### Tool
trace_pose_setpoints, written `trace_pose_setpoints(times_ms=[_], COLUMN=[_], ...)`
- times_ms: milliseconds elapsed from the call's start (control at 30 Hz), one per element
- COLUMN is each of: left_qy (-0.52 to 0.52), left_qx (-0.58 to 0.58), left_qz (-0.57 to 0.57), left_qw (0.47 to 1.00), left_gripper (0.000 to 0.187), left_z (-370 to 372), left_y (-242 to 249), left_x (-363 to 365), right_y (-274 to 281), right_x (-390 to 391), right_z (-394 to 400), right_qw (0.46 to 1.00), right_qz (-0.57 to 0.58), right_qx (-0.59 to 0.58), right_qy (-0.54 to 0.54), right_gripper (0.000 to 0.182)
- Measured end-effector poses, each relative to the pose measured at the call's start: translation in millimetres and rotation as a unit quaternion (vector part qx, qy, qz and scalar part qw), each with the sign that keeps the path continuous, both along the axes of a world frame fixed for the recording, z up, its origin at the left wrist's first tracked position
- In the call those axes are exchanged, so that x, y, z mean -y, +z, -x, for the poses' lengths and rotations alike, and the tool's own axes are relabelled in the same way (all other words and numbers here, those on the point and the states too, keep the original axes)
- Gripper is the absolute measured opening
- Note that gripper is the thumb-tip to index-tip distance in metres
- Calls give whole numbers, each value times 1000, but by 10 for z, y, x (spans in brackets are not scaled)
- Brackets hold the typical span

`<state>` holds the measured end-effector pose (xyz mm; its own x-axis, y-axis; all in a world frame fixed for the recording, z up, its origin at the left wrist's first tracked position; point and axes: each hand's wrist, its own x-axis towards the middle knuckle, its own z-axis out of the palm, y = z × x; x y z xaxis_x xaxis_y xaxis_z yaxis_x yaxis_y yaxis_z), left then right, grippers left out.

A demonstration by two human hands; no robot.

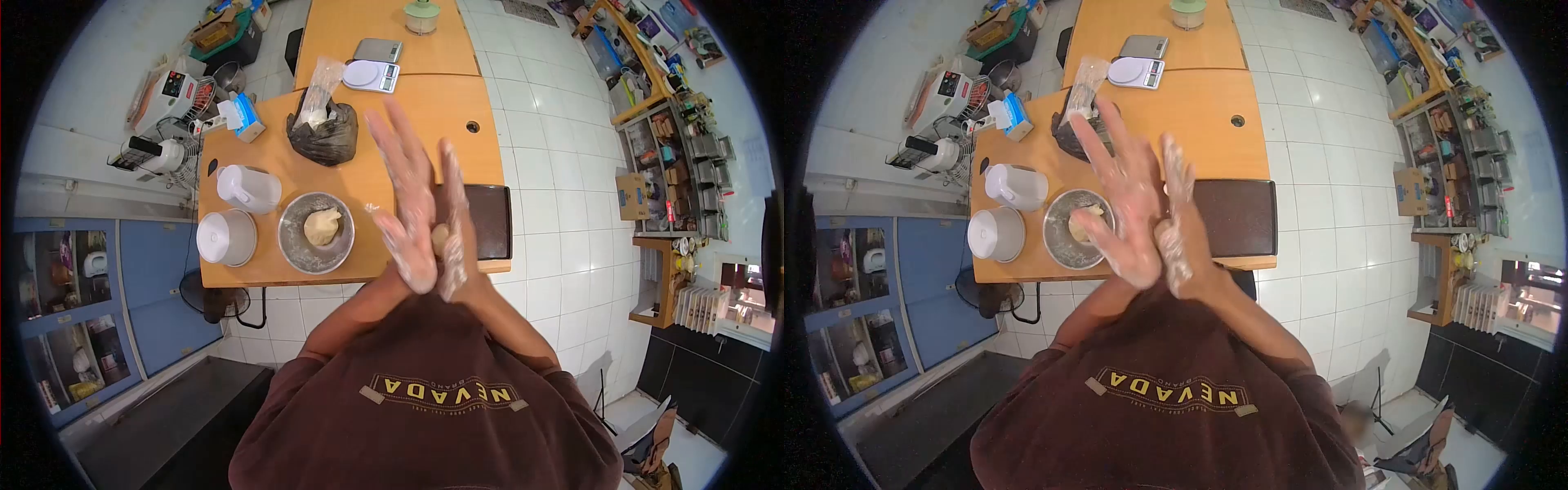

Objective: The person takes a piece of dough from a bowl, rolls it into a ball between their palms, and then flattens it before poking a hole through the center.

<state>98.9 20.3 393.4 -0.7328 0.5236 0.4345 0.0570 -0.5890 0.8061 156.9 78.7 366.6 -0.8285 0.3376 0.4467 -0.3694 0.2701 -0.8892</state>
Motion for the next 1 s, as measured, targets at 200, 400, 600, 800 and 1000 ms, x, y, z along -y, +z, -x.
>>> trace_pose_setpoints(times_ms=[200, 400, 600, 800, 1000], left_qy=[-54, 4, -56, -85, -41], left_qx=[-143, 3, -155, 105, -134], left_qz=[-40, -54, -45, 50, 10], left_qw=[987, 999, 985, 990, 990], left_gripper=[120, 122, 125, 120, 122], left_z=[-29, -40, -185, 5, -134], left_y=[-505, -92, -409, -151, -370], left_x=[-51, -63, -44, 123, 29], right_y=[438, -49, 364, -55, 299], right_x=[31, 118, -15, 46, -17], right_z=[-43, -150, -12, -181, -38], right_qw=[997, 1000, 993, 998, 997], right_qz=[66, -1, 72, -48, 30], right_qx=[-15, -1, -67, -39, -50], right_qy=[-24, -5, -71, 9, -44], right_gripper=[105, 95, 101, 105, 103])
